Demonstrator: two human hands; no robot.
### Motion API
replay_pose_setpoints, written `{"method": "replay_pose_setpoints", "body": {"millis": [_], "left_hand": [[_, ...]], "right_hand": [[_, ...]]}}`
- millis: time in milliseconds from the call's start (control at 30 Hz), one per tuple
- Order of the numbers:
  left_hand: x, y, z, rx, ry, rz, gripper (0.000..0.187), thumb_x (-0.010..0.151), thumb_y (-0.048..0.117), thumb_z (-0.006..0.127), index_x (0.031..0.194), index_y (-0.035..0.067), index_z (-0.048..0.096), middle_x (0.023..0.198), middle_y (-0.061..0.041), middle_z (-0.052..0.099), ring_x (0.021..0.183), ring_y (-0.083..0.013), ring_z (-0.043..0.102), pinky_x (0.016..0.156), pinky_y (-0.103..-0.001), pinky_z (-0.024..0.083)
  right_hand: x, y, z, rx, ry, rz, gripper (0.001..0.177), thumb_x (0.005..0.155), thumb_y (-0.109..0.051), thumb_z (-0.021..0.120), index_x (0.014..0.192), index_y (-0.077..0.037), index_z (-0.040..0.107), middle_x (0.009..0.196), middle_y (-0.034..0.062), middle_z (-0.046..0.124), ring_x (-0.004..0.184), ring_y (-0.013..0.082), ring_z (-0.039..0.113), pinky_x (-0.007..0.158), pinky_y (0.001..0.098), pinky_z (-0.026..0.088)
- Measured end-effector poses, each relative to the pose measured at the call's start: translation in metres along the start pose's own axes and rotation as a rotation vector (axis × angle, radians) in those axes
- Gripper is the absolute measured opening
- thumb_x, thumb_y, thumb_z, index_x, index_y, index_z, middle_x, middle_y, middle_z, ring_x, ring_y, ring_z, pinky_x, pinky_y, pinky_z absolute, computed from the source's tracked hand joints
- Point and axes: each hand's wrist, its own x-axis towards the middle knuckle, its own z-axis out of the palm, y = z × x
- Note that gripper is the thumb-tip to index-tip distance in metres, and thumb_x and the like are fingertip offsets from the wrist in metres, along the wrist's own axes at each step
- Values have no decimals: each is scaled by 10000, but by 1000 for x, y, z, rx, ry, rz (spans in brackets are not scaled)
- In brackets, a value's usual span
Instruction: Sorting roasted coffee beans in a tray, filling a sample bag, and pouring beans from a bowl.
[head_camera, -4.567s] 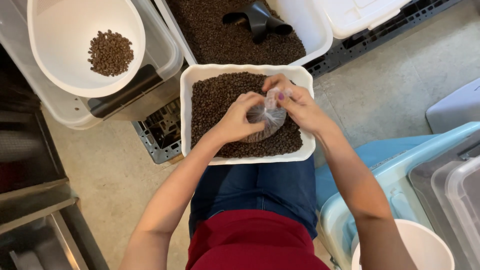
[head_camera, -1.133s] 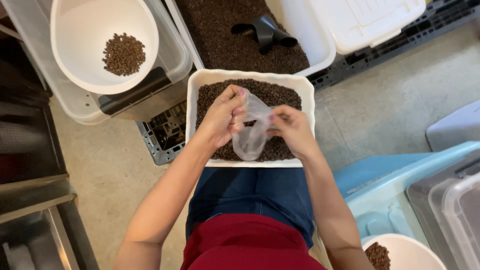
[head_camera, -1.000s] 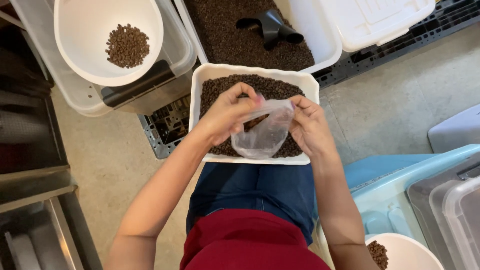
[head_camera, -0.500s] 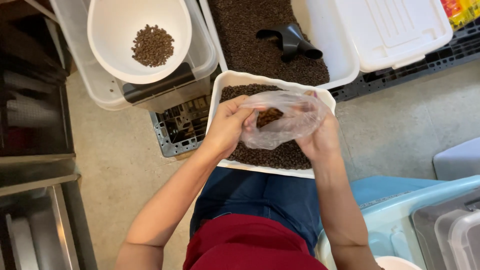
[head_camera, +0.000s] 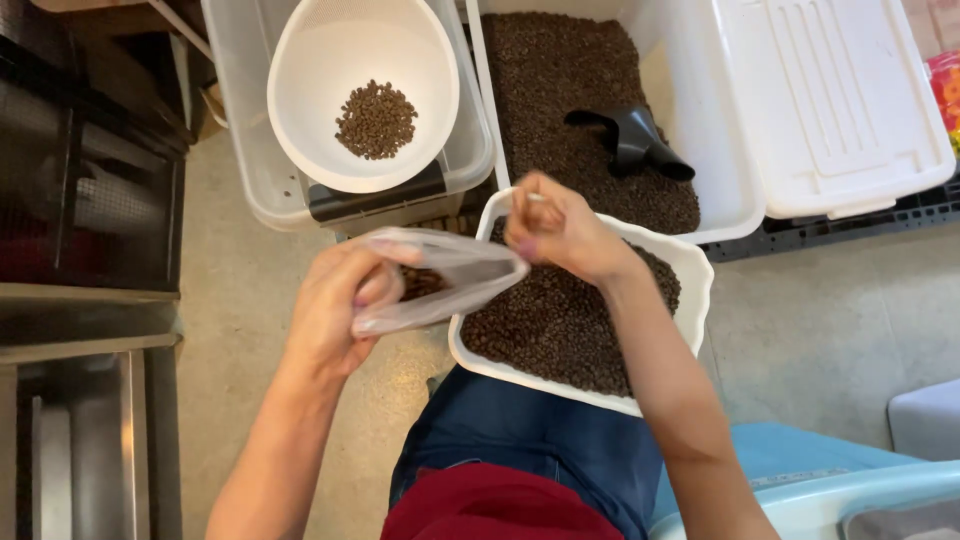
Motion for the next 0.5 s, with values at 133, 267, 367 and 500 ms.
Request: {"method": "replay_pose_setpoints", "body": {"millis": [133,267,367,500], "left_hand": [[-4,13,-26,13,140,76,195,960,115,593,825,-23,623,471,58,205,327,-11,227,259,-159,227],[-3,35,-38,22,225,186,195,982,123,585,811,31,590,490,76,204,357,11,216,291,-129,211],[3,41,-46,33,273,242,202,981,126,598,801,33,591,497,79,213,357,16,227,301,-129,215],[28,42,-59,59,299,308,184,957,132,645,836,-5,653,493,66,236,343,4,259,294,-150,240]], "right_hand": [[85,101,7,262,482,175,489,960,-401,760,1243,-137,462,962,59,592,860,183,706,797,353,671],[135,119,53,419,430,571,1148,864,-540,778,1598,-22,63,1453,377,354,1340,502,494,1106,569,462],[171,185,43,394,493,584,1094,874,-415,795,1591,38,104,1422,432,399,1228,536,576,989,570,531],[233,282,-8,-1,658,607,841,813,-287,720,1531,35,422,1433,297,558,1262,424,639,1044,611,512]]}}
